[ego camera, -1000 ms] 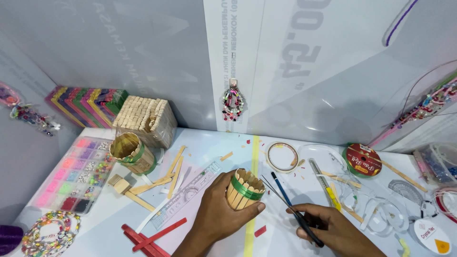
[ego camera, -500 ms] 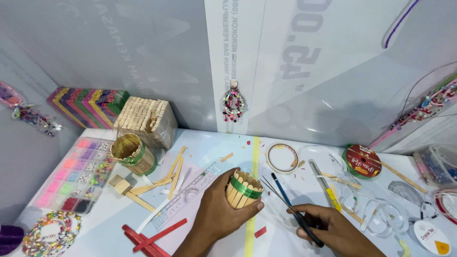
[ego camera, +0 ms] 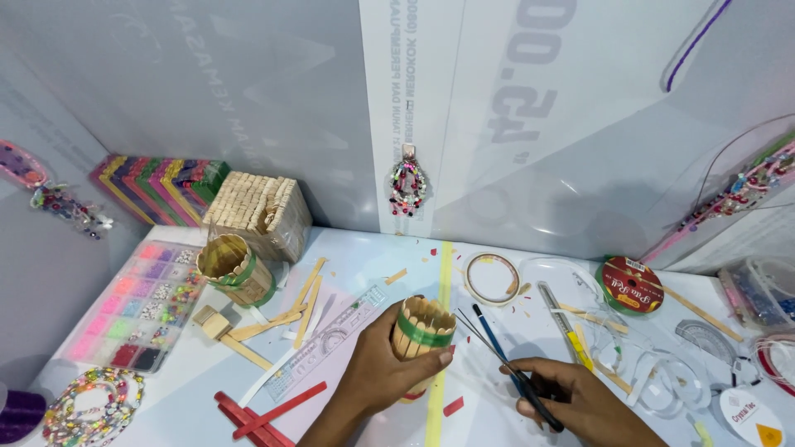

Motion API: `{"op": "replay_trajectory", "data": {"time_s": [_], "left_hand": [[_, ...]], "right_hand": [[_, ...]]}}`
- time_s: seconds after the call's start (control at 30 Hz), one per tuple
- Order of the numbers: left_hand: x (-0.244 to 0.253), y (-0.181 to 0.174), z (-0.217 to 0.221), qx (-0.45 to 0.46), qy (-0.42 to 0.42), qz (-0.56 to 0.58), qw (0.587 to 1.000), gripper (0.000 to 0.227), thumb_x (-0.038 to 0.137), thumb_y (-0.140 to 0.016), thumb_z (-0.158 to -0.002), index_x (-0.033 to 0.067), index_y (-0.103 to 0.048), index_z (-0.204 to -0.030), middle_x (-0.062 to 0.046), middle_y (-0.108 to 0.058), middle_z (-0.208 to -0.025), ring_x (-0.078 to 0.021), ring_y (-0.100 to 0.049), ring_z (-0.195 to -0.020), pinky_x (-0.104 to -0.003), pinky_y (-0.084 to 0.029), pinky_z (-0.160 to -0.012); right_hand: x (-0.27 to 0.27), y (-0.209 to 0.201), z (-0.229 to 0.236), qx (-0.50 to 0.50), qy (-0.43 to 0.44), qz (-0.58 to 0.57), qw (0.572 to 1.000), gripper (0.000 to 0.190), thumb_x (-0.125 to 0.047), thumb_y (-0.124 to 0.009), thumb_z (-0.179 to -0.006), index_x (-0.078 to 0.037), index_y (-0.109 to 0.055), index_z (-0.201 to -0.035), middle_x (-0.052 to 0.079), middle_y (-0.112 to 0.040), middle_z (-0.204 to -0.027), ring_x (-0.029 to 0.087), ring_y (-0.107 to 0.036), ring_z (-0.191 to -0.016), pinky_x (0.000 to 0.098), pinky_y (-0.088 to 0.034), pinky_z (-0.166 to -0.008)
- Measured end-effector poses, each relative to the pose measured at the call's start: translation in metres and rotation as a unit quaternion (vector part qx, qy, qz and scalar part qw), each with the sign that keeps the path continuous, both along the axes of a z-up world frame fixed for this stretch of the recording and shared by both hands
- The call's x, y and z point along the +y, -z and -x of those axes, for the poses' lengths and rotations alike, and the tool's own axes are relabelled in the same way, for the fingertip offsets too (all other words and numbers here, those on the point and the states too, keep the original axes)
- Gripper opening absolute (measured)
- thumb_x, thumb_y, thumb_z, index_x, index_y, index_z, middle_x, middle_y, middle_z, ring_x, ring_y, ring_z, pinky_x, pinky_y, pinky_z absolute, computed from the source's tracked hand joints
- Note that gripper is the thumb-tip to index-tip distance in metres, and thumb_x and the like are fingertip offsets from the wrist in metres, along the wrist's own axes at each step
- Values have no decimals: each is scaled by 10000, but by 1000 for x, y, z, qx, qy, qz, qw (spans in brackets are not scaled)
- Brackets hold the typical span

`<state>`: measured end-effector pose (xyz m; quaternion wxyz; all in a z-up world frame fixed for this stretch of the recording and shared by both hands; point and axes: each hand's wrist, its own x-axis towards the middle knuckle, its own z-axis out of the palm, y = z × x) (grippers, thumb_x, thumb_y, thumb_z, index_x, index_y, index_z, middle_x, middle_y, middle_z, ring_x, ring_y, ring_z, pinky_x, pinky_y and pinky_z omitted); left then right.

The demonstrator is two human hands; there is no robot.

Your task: Assembling a decorative structure by gluing thin wooden sticks onto a cylindrical base.

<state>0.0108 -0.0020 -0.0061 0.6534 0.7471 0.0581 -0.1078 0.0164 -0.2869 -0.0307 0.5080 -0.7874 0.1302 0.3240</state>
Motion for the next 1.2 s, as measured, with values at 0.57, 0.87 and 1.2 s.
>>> {"op": "replay_trajectory", "data": {"time_s": [0.57,0.87,1.2], "left_hand": [[21,51,-9,-41,150,512,845,708,307,-697,-727,-64,-553,-1312,-245,-680,-1166,-374,-680,-1015,-479,-514,-924],[25,39,-8,-33,79,594,800,819,469,-584,-805,-128,-527,-1363,-280,-660,-1037,-350,-634,-845,-419,-516,-797],[29,45,-11,26,85,659,747,937,568,-535,-871,-149,-437,-1467,-360,-667,-1001,-408,-688,-682,-421,-570,-616]], "right_hand": [[-19,28,-8,-104,-50,72,991,509,-205,-897,-810,-283,-867,-1313,28,-589,-807,145,-557,-746,239,-391,-715],[-4,7,-11,-31,-51,150,987,515,-271,-868,-847,-367,-838,-1352,41,-534,-790,163,-531,-750,225,-361,-751],[-4,14,-16,-19,-9,123,992,461,-199,-847,-864,-287,-888,-1314,100,-471,-810,220,-508,-741,262,-364,-771]]}}
